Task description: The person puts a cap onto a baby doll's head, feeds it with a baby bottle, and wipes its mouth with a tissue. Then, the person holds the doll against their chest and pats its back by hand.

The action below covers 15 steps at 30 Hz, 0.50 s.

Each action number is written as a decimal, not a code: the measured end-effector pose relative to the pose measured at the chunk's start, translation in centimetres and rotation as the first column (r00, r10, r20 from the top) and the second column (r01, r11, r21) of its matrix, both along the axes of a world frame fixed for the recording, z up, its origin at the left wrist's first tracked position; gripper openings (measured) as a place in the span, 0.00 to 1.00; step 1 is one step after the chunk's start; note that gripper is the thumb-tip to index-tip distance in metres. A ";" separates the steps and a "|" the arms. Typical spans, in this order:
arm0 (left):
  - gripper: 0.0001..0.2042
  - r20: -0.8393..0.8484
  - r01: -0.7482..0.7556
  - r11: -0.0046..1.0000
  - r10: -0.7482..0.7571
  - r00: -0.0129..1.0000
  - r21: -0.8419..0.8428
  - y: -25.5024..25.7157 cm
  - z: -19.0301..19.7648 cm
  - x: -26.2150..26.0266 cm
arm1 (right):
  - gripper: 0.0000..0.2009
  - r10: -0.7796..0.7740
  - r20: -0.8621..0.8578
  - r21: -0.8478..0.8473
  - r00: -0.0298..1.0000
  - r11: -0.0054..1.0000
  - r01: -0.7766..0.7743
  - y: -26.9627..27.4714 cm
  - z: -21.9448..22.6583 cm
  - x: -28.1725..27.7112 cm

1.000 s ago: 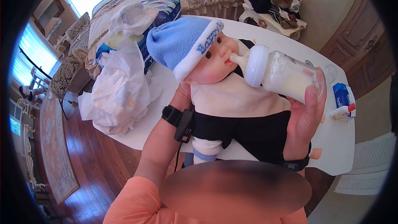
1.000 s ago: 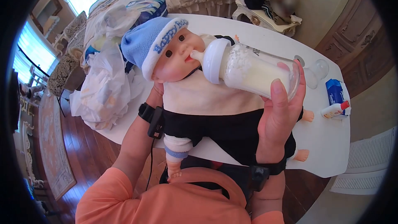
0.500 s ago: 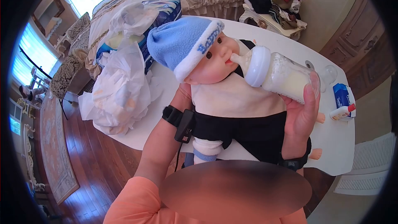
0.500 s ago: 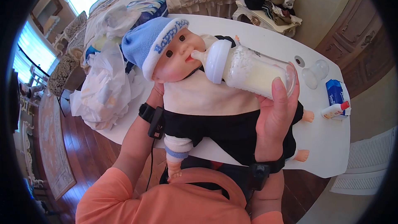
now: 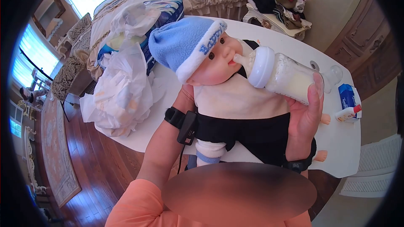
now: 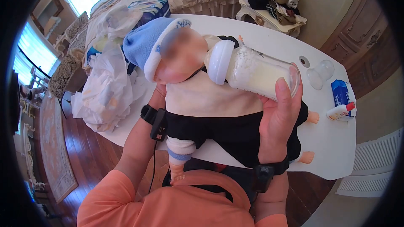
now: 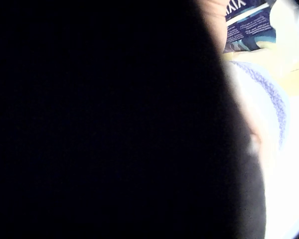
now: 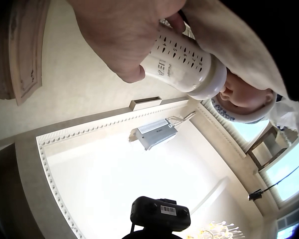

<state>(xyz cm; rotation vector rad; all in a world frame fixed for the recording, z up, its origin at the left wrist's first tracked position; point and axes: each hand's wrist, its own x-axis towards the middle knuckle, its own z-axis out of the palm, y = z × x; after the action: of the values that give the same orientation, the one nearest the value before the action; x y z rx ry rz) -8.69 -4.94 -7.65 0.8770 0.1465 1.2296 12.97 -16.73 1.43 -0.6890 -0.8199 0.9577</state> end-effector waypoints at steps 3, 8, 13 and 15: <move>0.21 0.118 0.081 0.995 -0.074 0.990 -0.056 -1.5 1.1 -0.1 | 0.30 -0.017 -0.003 -0.003 1.000 1.000 0.017 -0.1 0.0 -0.1; 0.20 0.163 0.077 0.992 -0.060 0.985 -0.100 -2.6 2.4 0.1 | 0.30 -0.012 0.005 0.009 1.000 1.000 0.012 -0.1 0.1 -0.1; 0.20 0.224 0.127 0.982 -0.093 0.970 -0.142 -2.8 2.8 0.2 | 0.30 -0.009 0.007 0.010 1.000 1.000 0.009 -0.2 0.2 0.0; 0.20 0.174 0.093 0.991 -0.074 0.982 -0.101 -2.3 2.5 0.2 | 0.30 -0.015 0.004 0.011 1.000 1.000 0.015 -0.2 0.2 0.0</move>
<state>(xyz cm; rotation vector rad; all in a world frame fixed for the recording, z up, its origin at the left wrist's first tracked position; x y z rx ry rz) -8.52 -7.29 -5.14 0.6743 0.0385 1.2007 13.01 -16.91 1.60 -0.6872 -0.8217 0.9378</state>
